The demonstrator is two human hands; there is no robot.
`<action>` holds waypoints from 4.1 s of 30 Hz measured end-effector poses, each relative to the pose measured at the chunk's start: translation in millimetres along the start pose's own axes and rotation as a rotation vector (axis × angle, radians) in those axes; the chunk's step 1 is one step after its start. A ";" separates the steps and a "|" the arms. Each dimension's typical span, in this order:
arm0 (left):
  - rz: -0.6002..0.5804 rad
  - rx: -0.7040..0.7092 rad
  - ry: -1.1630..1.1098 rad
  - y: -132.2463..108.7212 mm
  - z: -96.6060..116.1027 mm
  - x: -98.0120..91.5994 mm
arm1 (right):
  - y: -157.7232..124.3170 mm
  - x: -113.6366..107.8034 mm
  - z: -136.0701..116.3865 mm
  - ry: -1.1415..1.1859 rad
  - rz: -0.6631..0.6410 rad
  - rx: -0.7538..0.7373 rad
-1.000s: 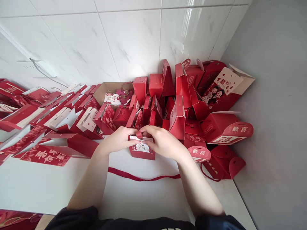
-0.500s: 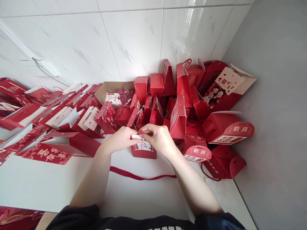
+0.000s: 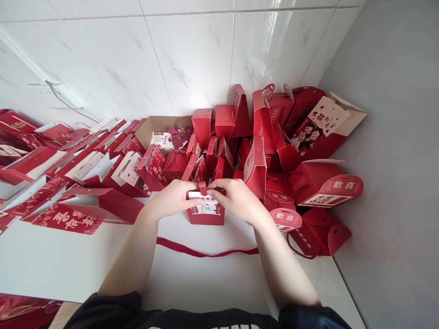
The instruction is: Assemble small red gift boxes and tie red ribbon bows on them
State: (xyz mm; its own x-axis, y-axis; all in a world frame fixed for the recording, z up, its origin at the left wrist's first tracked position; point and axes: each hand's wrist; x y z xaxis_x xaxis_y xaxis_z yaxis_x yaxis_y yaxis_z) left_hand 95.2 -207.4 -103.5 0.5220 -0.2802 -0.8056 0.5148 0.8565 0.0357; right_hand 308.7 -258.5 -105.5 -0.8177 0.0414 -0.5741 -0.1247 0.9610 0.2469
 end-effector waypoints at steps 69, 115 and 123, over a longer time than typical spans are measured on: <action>0.042 0.085 0.079 -3.1 8.7 -4.7 | -2.9 -2.2 3.6 -0.069 -0.090 -0.079; 0.443 0.084 -0.420 -10.0 18.6 -2.1 | -8.1 10.1 -13.6 0.184 0.302 -0.259; 0.516 0.123 -0.380 -11.4 20.8 -3.9 | -8.2 10.0 -16.7 0.172 0.305 -0.358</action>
State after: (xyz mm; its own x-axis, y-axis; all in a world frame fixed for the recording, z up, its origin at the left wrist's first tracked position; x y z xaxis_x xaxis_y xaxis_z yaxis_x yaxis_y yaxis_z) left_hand 101.4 -225.2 -88.5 0.9157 0.0010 -0.4019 0.1956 0.8725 0.4478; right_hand 292.2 -270.5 -100.2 -0.9239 0.2316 -0.3044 -0.0257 0.7564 0.6536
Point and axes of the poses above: each hand's wrist, its own y-axis towards the middle knuckle, its own x-axis out of the palm, z = x × y, and after that the axes turned 10 degrees about z, right-handed
